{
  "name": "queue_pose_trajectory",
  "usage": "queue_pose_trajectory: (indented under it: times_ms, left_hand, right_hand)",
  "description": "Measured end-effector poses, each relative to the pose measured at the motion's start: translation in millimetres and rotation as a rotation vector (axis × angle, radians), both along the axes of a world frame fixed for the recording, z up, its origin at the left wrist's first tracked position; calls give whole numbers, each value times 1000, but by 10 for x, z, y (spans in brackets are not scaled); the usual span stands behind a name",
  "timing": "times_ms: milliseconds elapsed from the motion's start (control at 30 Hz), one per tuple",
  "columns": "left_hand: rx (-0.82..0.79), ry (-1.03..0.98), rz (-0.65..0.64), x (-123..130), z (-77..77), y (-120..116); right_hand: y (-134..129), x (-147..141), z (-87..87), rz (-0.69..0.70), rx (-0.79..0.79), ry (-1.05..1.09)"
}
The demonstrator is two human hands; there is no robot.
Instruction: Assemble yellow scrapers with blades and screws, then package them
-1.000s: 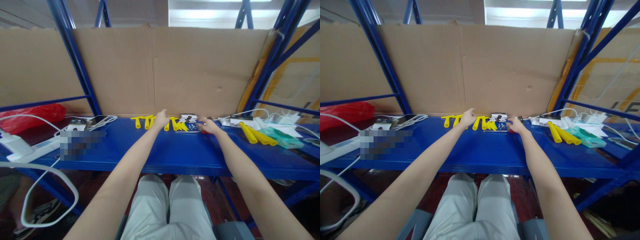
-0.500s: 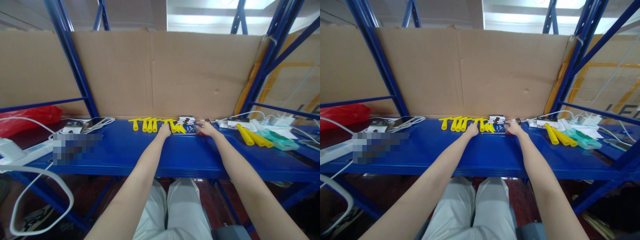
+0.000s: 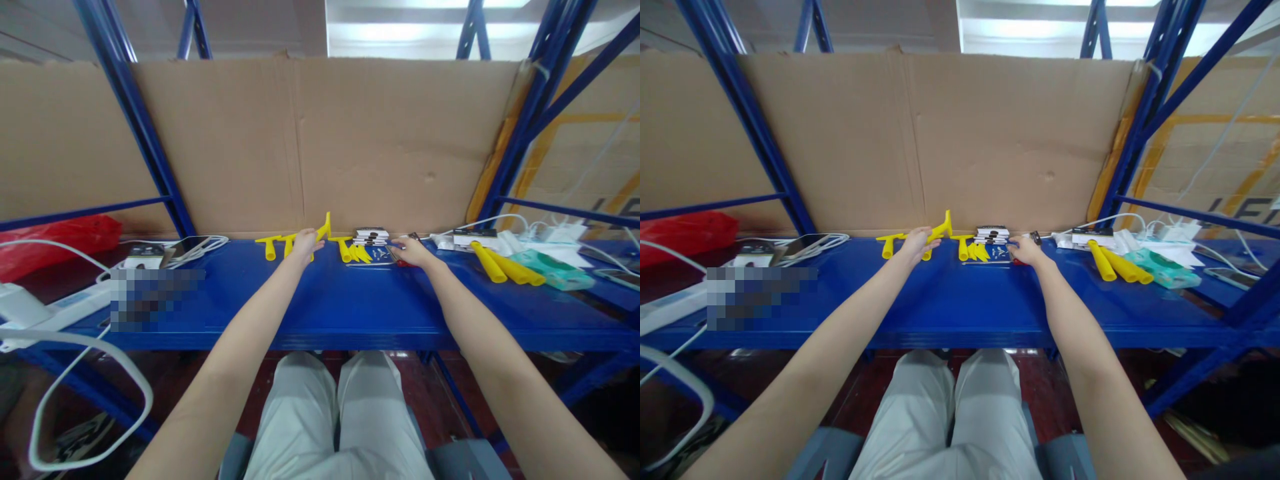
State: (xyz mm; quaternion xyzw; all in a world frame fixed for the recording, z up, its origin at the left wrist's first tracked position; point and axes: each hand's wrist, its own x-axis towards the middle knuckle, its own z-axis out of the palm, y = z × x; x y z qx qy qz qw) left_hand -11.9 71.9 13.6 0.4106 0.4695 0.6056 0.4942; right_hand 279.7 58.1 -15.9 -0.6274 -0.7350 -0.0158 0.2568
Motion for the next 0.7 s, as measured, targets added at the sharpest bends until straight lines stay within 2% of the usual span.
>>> queue_pose_trajectory:
  times_ms: [67,200,300,367,467,567,700]
  left_hand:
    - [9,-180,-48,-31,-7,-66]
    - [105,-414,-114,-22,3,-207]
    - [177,-485,-217,-2,46,-314]
    - [192,-454,-305,4,71,-378]
    - [201,-345,-346,8,80,-432]
    - [211,-185,-297,10,56,-414]
    - [229,22,-163,13,10,-339]
  right_hand:
    - [0,0,-4,1,2,-4]
    - [14,14,-19,4,0,-17]
    - [22,25,-28,-16,-10,-25]
    - [23,29,-33,-29,-17,-32]
    - [16,29,-36,-39,-19,-36]
    - [8,26,-33,-44,-19,-33]
    - [6,25,-25,-44,-23,-37]
